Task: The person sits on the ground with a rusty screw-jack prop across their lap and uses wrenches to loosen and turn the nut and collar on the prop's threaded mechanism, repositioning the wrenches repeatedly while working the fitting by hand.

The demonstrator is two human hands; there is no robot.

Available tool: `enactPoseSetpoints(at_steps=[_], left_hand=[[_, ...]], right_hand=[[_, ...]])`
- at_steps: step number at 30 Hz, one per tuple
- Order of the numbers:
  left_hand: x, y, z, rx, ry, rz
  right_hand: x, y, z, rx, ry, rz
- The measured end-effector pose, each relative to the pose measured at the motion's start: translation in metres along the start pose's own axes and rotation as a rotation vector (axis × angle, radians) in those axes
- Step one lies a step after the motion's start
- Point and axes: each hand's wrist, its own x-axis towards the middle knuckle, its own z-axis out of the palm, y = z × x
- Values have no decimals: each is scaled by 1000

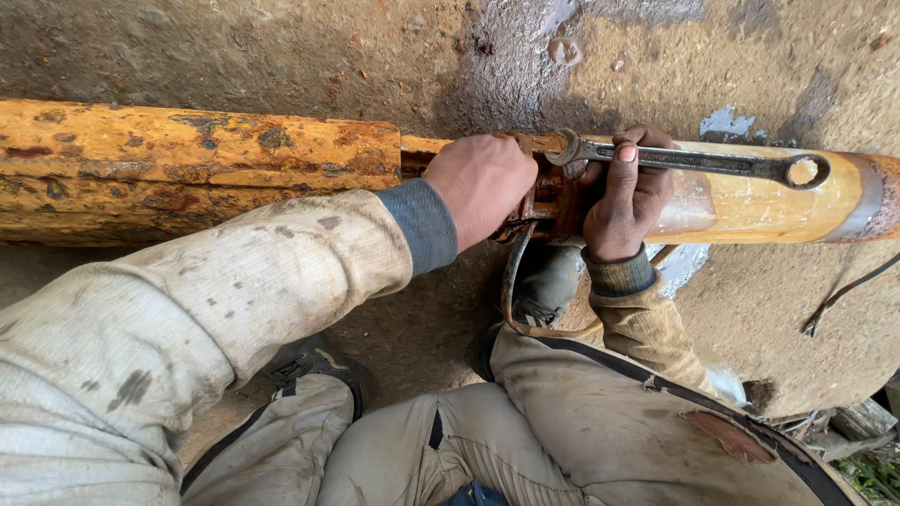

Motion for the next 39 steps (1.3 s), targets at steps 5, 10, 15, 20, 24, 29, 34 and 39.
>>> enactPoseSetpoints(at_steps=[5,10,15,20,24,29,34,39], left_hand=[[8,-2,-7,-26,-185,-92],[6,5,5,128,-33,-6],[9,-5,9,-10,-111,-53],[18,-2,1,-10,-317,-78],[11,9,-2,136,-103,-107],[2,10,-6,109,2,-17],[3,-6,-8,-22,-128,-39],[10,-34,-12,-25,-251,-156]], right_hand=[[2,-2,3,-2,-8,-15],[3,-2,4,-3,-21,-19],[1,-3,4,4,-17,-10],[2,-3,5,-14,-17,-31],[1,-2,5,-37,-12,-22],[-1,-4,6,-1,-30,-14],[-1,-6,8,1,-27,-2],[-1,-2,4,19,-31,-11]])
